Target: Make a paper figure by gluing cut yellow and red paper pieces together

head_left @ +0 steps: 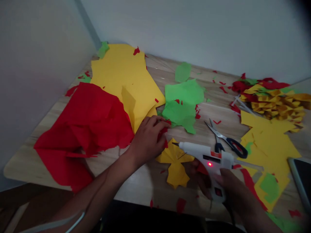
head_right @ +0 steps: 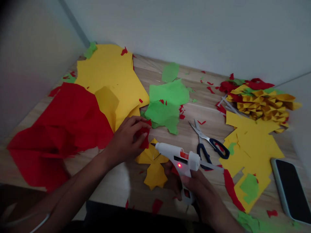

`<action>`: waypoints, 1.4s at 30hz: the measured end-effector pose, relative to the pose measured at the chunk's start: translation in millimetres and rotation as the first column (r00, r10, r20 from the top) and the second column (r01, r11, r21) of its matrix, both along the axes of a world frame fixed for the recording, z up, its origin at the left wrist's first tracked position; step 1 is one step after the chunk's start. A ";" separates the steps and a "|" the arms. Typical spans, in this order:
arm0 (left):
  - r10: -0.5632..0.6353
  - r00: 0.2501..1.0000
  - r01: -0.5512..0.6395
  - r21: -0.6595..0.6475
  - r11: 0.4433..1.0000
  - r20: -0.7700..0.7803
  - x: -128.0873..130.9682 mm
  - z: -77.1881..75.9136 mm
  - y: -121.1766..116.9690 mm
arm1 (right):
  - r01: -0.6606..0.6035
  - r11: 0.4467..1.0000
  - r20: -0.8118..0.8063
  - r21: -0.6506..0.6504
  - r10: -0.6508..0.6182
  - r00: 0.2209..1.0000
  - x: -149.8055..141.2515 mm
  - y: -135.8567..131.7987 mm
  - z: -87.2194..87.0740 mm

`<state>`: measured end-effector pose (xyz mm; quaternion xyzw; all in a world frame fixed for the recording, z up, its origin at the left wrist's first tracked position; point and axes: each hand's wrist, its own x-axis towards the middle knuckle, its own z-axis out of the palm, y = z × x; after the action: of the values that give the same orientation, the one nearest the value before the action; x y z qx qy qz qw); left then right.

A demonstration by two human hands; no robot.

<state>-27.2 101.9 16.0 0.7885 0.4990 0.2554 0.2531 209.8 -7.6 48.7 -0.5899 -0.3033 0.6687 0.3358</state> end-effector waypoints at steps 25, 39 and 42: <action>-0.137 0.988 0.132 -0.058 0.989 -0.074 -2.3 9.5 -5.3 | -0.247 0.968 0.619 -0.051 0.225 0.753 8.5 -5.9 -8.5; -0.268 0.943 0.247 -0.126 0.961 -0.195 -2.3 5.9 -9.2 | -0.458 0.888 0.848 -0.026 0.262 0.460 -17.7 15.9 12.1; -0.268 0.944 0.248 -0.125 0.961 -0.189 -2.8 5.4 -9.7 | -0.496 0.868 0.847 -0.032 0.287 0.448 -18.0 16.6 11.6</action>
<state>-29.9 92.2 21.4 0.8555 0.4268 0.1125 0.2707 191.9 9.0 60.3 -0.7052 -0.6253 0.3304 0.0505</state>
